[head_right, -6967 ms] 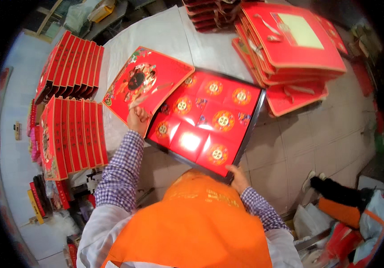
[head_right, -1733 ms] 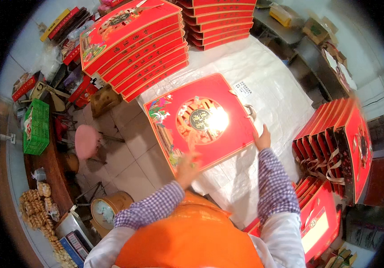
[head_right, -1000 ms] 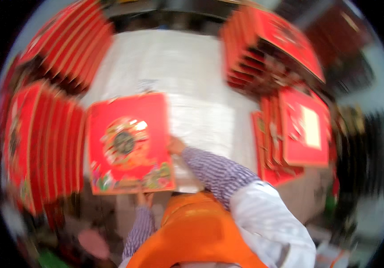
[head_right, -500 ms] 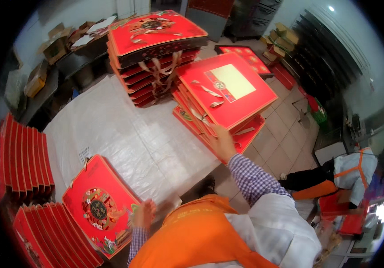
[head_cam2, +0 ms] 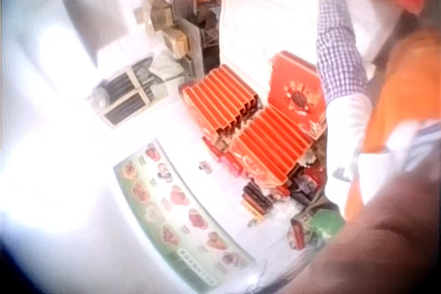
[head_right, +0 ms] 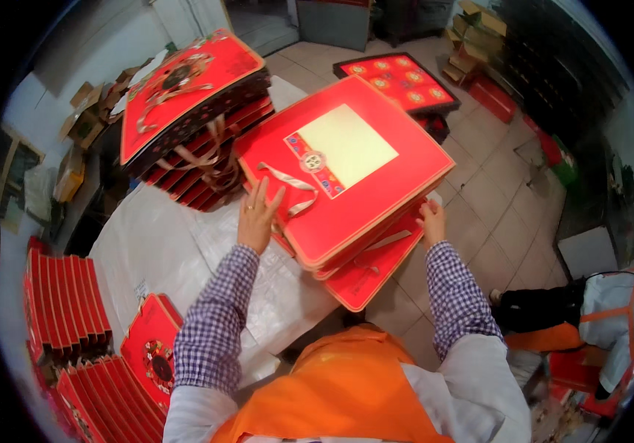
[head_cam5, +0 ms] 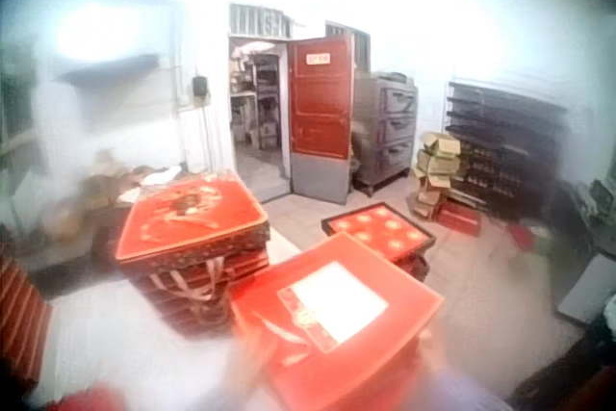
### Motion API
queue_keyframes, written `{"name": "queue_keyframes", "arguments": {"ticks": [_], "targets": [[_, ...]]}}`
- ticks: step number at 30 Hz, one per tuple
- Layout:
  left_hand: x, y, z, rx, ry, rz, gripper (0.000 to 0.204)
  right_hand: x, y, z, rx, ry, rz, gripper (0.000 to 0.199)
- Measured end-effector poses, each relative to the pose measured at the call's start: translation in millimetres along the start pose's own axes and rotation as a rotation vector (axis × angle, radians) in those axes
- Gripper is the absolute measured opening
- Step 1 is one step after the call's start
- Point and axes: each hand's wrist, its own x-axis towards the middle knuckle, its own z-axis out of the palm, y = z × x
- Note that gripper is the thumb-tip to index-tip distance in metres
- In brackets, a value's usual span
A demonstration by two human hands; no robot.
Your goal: The person assembles red gift boxes by inserting inner trays, folding flaps, and attaching ribbons. They repeatedly pick up flat red boxes, insert a white tray, fold the sides, and tie a ribbon before stacking the finished boxes.
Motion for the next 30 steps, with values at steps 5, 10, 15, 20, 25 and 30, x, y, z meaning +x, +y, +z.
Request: {"name": "queue_keyframes", "arguments": {"ticks": [5,10,15,20,25,30], "targets": [[62.1,7.0,5.6,0.153,-0.327,0.355,0.084,-17.1,13.4,-5.2,-0.052,-0.177,0.069,0.061],[82.3,35.9,-21.7,0.058,-0.449,0.524,0.061,-17.2,14.1,-8.4,0.042,-0.193,0.054,0.063],[118.0,101.0,-111.8,-0.303,-0.062,0.533,0.046,-39.0,-18.3,-38.3,0.352,-0.310,-0.039,0.068],[90.4,90.1,-197.7,-1.135,0.033,-0.035,0.039,-80.1,-35.5,-33.6,0.190,-0.461,-0.364,0.062],[-12.5,38.5,-170.9,-1.736,0.345,-0.394,0.042,-141.6,-19.7,37.1,0.047,-0.705,-0.351,0.058],[-146.6,43.6,-93.5,-1.866,0.756,-0.408,0.045,-103.6,88.6,30.5,0.072,-1.001,-0.415,0.051]]}}
